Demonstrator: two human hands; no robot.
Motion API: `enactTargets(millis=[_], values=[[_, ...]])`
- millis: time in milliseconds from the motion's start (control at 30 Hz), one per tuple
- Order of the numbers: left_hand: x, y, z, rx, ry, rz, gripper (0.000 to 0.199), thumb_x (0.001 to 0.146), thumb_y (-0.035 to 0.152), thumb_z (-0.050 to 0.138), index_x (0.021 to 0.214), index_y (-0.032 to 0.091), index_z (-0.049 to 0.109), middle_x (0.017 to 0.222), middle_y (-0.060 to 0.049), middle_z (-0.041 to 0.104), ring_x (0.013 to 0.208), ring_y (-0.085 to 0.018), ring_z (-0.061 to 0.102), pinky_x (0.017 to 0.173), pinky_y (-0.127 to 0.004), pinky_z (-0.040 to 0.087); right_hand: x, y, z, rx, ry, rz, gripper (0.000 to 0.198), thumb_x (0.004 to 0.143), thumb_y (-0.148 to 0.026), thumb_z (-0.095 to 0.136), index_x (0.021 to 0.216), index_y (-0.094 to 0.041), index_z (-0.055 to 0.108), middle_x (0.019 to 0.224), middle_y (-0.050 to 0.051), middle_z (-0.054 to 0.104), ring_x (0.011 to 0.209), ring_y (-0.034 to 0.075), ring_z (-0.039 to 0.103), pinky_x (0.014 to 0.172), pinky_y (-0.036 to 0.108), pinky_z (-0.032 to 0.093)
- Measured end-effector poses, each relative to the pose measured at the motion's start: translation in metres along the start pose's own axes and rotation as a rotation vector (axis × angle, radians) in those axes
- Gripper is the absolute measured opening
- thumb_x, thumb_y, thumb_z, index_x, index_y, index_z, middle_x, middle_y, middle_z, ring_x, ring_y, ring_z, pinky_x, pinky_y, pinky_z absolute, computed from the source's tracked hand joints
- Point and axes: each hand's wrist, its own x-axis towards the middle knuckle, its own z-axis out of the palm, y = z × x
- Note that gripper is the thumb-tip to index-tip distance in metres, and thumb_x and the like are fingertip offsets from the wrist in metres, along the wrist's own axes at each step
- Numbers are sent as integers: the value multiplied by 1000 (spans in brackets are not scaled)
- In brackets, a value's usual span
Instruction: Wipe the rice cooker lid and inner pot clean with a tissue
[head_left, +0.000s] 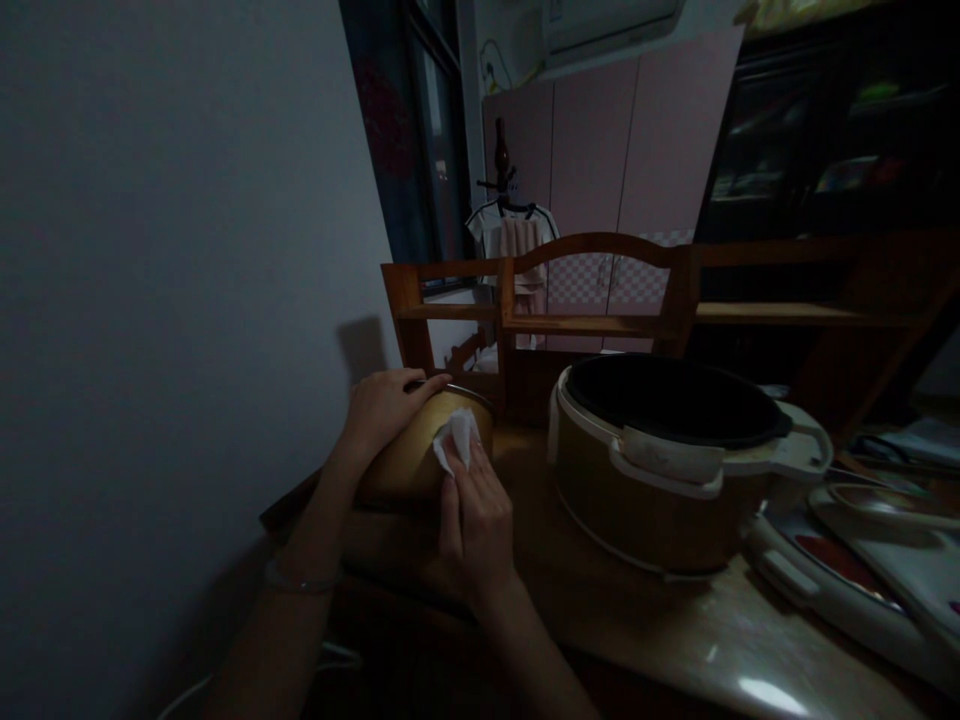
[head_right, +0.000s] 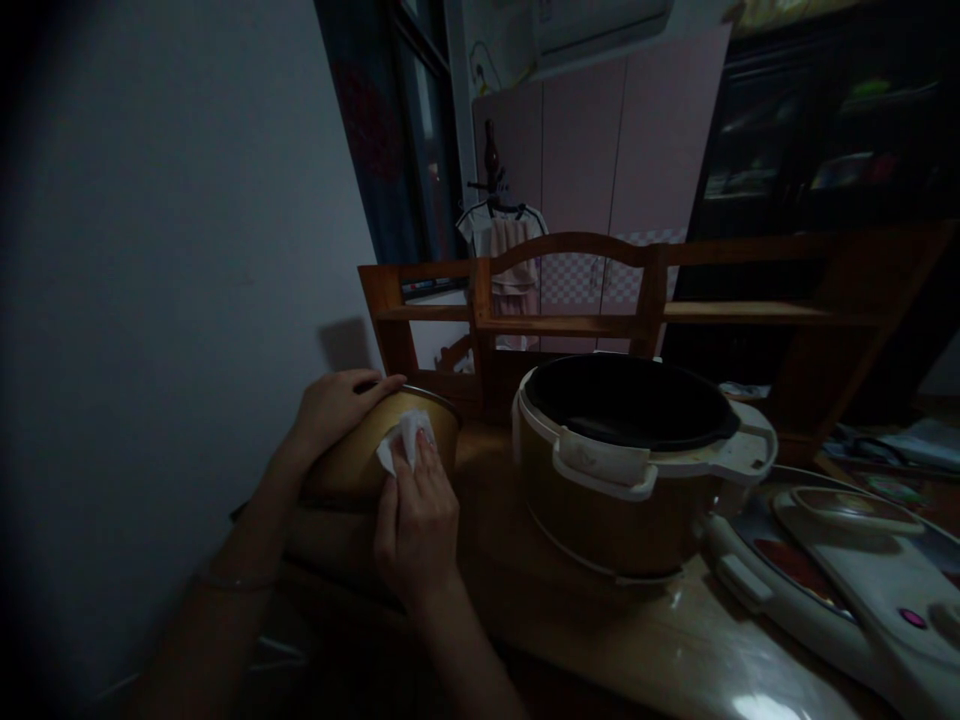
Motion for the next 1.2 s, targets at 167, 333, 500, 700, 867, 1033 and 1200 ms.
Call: enactTargets(millis=[167,333,500,700,867,1033,1200], values=[[1,1,1,1,4,7,61,88,75,37,81,26,73,94,-4,77,85,-23,68,68,-30,39,0,-2,-4,-14,-21,2,47,97,-12,38,142,-12,49,153,12,42,147,25,31,118,48,36],[1,2,1,-2,-6,17,61,87,75,37,84,28,75,95,-4,77,85,-24,68,67,-31,39,0,-2,-6,-21,-20,-3,47,96,-11,38,142,-13,49,153,12,43,147,25,31,117,49,37],[1,3,0,10,-11,23,61,88,75,36,86,27,75,96,-4,77,87,-24,68,68,-31,39,-2,-3,-7,-22,-25,-10,46,95,-11,40,140,-12,51,153,13,42,147,25,31,118,49,37],[2,1,0,-16,-18,14,60,87,75,38,85,28,74,98,-3,77,89,-23,69,70,-30,41,-14,-5,-13,-17,-35,3,45,96,-13,41,139,-12,54,148,13,50,144,26,38,116,47,39],[2,-6,0,-19,-23,-6,61,87,76,36,82,28,74,94,-3,77,85,-23,68,69,-30,40,-44,3,-21,68,27,102,43,98,-15,38,138,-19,56,137,10,61,134,25,51,110,46,46],[1,-10,-1,-15,-22,-17,62,88,76,35,78,27,73,90,-4,77,81,-23,68,66,-30,40,-46,20,-22,141,135,288,41,102,-20,37,137,-22,57,126,10,68,122,24,62,103,44,51],[-2,-4,-1,-14,-14,-11,60,88,74,36,85,27,74,96,-4,77,87,-22,68,71,-30,41,-10,15,-25,62,38,99,46,100,-15,37,144,-20,49,145,9,54,139,25,45,113,48,42]])
